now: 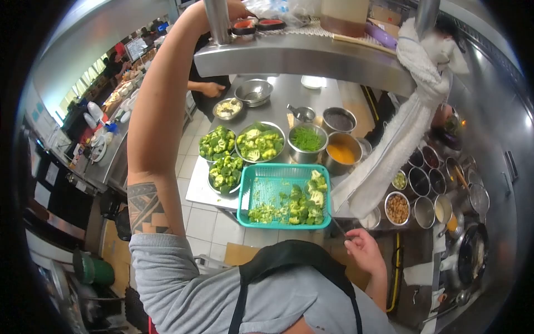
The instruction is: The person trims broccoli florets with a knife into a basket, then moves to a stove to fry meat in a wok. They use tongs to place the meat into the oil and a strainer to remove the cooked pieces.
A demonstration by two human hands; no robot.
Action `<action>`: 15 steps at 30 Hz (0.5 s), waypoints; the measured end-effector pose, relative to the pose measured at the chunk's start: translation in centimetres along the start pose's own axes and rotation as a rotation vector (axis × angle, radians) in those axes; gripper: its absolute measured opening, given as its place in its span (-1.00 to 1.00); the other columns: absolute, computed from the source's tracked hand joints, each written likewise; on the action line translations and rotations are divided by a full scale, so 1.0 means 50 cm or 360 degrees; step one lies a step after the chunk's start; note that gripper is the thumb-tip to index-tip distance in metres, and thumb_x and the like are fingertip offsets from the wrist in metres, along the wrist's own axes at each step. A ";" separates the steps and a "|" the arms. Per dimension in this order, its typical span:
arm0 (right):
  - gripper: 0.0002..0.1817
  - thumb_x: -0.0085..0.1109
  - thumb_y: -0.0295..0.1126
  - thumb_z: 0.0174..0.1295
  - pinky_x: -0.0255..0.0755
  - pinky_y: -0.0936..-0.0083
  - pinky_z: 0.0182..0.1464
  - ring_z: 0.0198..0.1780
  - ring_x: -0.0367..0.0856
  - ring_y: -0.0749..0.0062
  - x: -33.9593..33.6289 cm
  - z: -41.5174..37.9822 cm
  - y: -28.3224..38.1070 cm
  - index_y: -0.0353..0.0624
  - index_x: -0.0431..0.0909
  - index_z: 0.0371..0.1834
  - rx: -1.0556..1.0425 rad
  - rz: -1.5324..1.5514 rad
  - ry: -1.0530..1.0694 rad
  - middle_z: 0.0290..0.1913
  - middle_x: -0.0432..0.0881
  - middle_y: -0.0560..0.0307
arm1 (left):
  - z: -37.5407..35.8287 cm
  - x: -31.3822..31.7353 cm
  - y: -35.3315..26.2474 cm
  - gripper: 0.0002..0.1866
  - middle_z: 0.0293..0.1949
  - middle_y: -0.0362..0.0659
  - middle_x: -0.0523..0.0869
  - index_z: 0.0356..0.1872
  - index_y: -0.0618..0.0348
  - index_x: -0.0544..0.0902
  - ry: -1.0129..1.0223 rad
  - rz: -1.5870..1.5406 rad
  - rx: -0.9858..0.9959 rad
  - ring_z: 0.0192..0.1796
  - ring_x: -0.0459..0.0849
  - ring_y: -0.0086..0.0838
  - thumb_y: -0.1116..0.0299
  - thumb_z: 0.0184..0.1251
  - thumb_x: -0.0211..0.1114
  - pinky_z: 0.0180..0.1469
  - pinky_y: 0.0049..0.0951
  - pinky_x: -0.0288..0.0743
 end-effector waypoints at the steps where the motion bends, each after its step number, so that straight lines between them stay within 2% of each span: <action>1: -0.71 0.23 -0.45 0.38 0.34 0.69 -0.34 -0.40 0.49 0.71 0.004 -0.001 -0.005 -0.18 0.48 0.12 -0.0012 0.0025 -0.0008 -0.45 0.55 0.31 | 0.013 -0.002 -0.036 -0.83 -0.41 -0.12 0.76 -0.32 0.22 0.78 0.0120 0.0628 0.0256 -0.15 0.74 -0.30 0.31 0.22 0.39 -0.11 -0.31 0.63; 4: -0.74 0.17 -0.44 0.42 0.32 0.69 -0.40 -0.45 0.46 0.72 0.014 0.003 0.000 -0.22 0.47 0.11 -0.0120 0.0076 -0.0042 -0.47 0.56 0.29 | 0.006 -0.017 -0.027 -0.85 -0.46 -0.19 0.75 -0.36 0.20 0.79 -0.0013 0.0629 0.0078 -0.29 0.72 -0.37 0.35 0.11 0.44 -0.23 -0.35 0.60; 6: -0.75 0.13 -0.43 0.45 0.32 0.68 -0.42 -0.48 0.44 0.72 0.019 0.012 -0.009 -0.24 0.46 0.11 -0.0082 0.0141 -0.0021 -0.44 0.60 0.24 | -0.045 -0.038 0.017 -0.85 -0.49 -0.20 0.73 -0.34 0.19 0.80 -0.0397 -0.0372 -0.0381 -0.38 0.69 -0.39 0.35 0.10 0.46 -0.32 -0.35 0.54; 7: -0.76 0.11 -0.42 0.46 0.31 0.68 -0.43 -0.49 0.43 0.72 0.021 0.018 -0.013 -0.25 0.46 0.11 -0.0064 0.0171 -0.0009 -0.43 0.62 0.22 | -0.088 -0.076 -0.024 -0.84 -0.50 -0.20 0.72 -0.34 0.19 0.80 -0.0581 -0.0874 -0.0616 -0.42 0.67 -0.40 0.35 0.09 0.47 -0.36 -0.35 0.52; 8: -0.76 0.09 -0.42 0.47 0.31 0.68 -0.44 -0.50 0.43 0.72 0.024 0.024 -0.011 -0.26 0.45 0.12 -0.0080 0.0179 -0.0003 -0.42 0.63 0.19 | -0.139 -0.080 -0.032 -0.84 -0.49 -0.15 0.72 -0.29 0.15 0.83 -0.0588 -0.1385 -0.1506 -0.44 0.66 -0.39 0.32 0.14 0.47 -0.42 -0.38 0.47; 9: -0.76 0.08 -0.41 0.48 0.31 0.68 -0.44 -0.51 0.42 0.72 0.028 0.030 -0.010 -0.26 0.44 0.12 -0.0093 0.0185 0.0006 -0.41 0.65 0.17 | -0.174 -0.084 -0.047 -0.80 -0.46 -0.13 0.74 -0.19 0.07 0.84 -0.0730 -0.1713 -0.1555 -0.42 0.67 -0.39 0.31 0.17 0.47 -0.40 -0.41 0.50; 11: -0.75 0.07 -0.41 0.48 0.33 0.66 -0.44 -0.51 0.43 0.71 0.033 0.041 -0.002 -0.29 0.45 0.14 -0.0119 0.0220 0.0047 -0.38 0.68 0.14 | -0.252 0.027 0.082 -0.76 -0.42 -0.23 0.65 -0.06 0.18 0.72 -0.1022 -0.2043 -0.1323 -0.41 0.57 -0.54 0.26 0.42 0.29 -0.35 -0.51 0.46; 12: -0.73 0.07 -0.42 0.48 0.36 0.65 -0.42 -0.49 0.45 0.69 0.039 0.049 0.003 -0.31 0.46 0.15 -0.0131 0.0254 0.0084 -0.35 0.69 0.14 | -0.287 0.058 0.093 -0.73 -0.40 -0.28 0.60 0.00 0.23 0.65 -0.1173 -0.2190 -0.1205 -0.40 0.52 -0.61 0.23 0.55 0.20 -0.32 -0.55 0.44; 13: -0.72 0.07 -0.44 0.48 0.38 0.64 -0.41 -0.47 0.47 0.68 0.047 0.060 0.009 -0.33 0.48 0.16 -0.0143 0.0290 0.0124 -0.33 0.70 0.15 | -0.349 0.107 0.097 -0.75 -0.39 -0.28 0.59 0.00 0.21 0.62 -0.1317 -0.2285 -0.1293 -0.39 0.52 -0.61 0.25 0.59 0.14 -0.33 -0.56 0.42; 14: -0.71 0.10 -0.46 0.45 0.40 0.62 -0.40 -0.46 0.50 0.64 0.052 0.069 0.047 -0.33 0.51 0.16 -0.0413 0.0098 0.0052 -0.31 0.70 0.14 | -0.419 0.129 0.050 -0.78 -0.38 -0.28 0.57 0.00 0.18 0.59 -0.1462 -0.2373 -0.1382 -0.38 0.52 -0.61 0.27 0.63 0.07 -0.34 -0.58 0.40; 15: -0.70 0.12 -0.48 0.43 0.42 0.59 -0.38 -0.44 0.52 0.60 0.067 0.075 0.095 -0.34 0.54 0.17 -0.0687 -0.0087 -0.0021 -0.29 0.71 0.13 | -0.469 0.160 0.009 -0.74 -0.53 -0.27 0.50 -0.26 0.15 0.56 -0.1560 -0.2406 -0.1291 -0.58 0.42 -0.59 0.25 0.61 0.02 -0.55 -0.55 0.26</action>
Point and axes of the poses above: each hand's wrist, its own z-axis towards the middle knuckle, its own x-axis out of the palm, y = z × x, the point moved 8 cm from there along z, towards the middle knuckle
